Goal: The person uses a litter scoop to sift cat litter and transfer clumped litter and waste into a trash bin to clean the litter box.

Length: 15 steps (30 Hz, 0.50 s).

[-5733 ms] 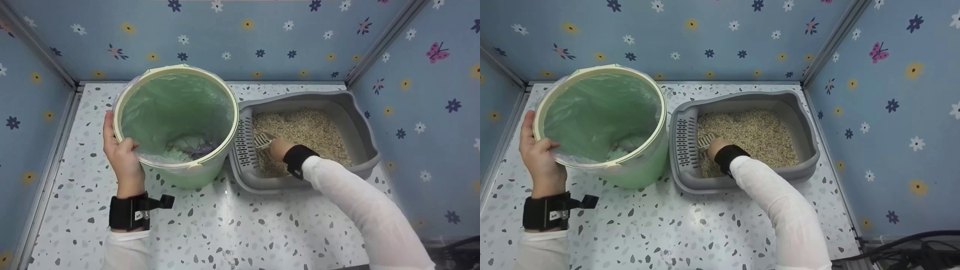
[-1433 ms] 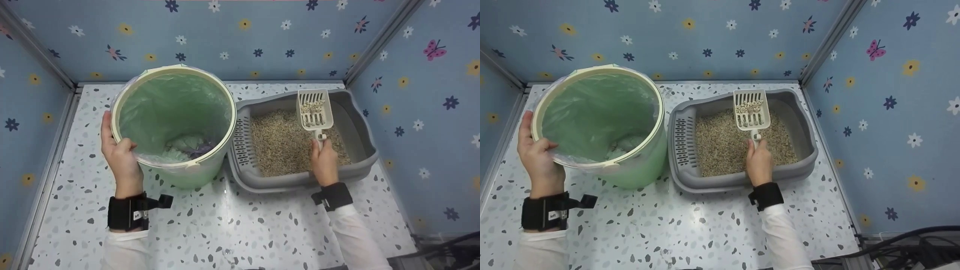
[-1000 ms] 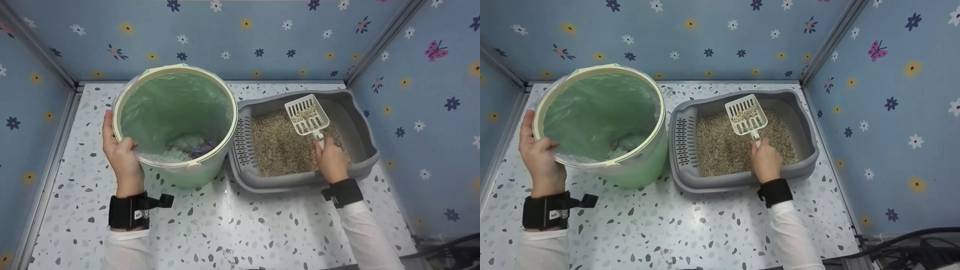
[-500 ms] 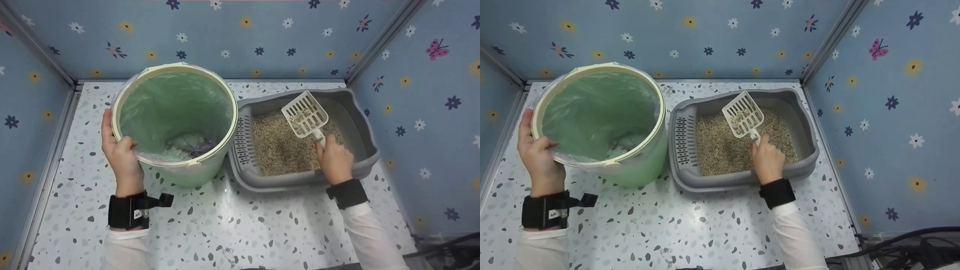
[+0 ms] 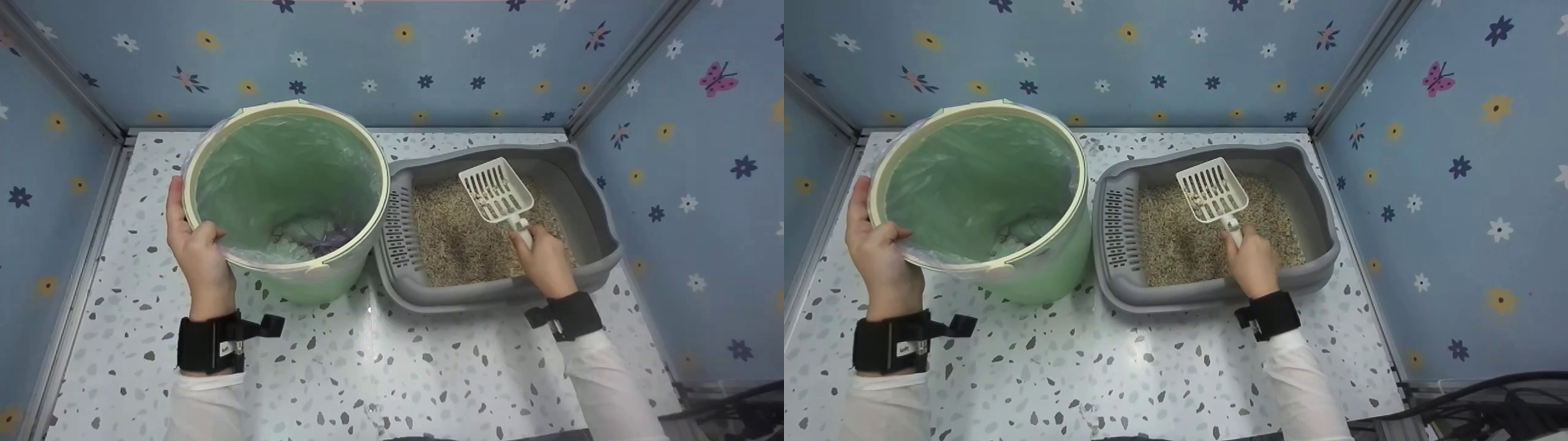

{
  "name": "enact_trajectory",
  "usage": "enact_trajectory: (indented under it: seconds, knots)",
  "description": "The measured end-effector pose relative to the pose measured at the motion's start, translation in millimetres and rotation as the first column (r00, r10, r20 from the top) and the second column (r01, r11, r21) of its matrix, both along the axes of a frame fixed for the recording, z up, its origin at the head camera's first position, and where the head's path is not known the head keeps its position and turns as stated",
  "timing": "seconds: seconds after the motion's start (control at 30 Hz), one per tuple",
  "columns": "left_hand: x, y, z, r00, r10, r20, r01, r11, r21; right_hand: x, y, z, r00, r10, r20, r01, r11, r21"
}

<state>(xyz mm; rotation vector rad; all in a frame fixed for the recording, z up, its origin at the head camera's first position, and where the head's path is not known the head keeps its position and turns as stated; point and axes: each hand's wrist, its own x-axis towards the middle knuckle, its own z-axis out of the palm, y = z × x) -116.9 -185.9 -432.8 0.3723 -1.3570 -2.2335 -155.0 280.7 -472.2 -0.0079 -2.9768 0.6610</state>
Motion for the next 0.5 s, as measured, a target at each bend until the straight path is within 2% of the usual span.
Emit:
enact_trajectory:
  seconds: [0.1, 0.2, 0.37, 0.5]
  knots:
    - [-0.5, 0.3, -0.1, 1.000, 0.002, -0.004, -0.002, 1.000, 0.000, -2.4, 2.2, 4.1, 0.995, 0.028, 0.097, -0.015, 0.992, -0.129]
    - [-0.7, 0.1, 0.2, 1.000, 0.002, -0.004, -0.002, 1.000, 0.005, -5.5, 4.0, 7.3, 0.984, 0.043, 0.171, -0.008, 0.979, -0.205]
    - [-0.5, 0.0, 0.7, 1.000, 0.002, 0.000, -0.002, 1.000, 0.011, -7.8, 6.3, 10.9, 0.963, 0.057, 0.263, 0.023, 0.956, -0.292]
    - [-0.7, -0.1, 0.7, 1.000, 0.005, -0.001, -0.005, 1.000, 0.015, -7.2, 7.1, 10.8, 0.952, 0.072, 0.298, 0.034, 0.941, -0.338]
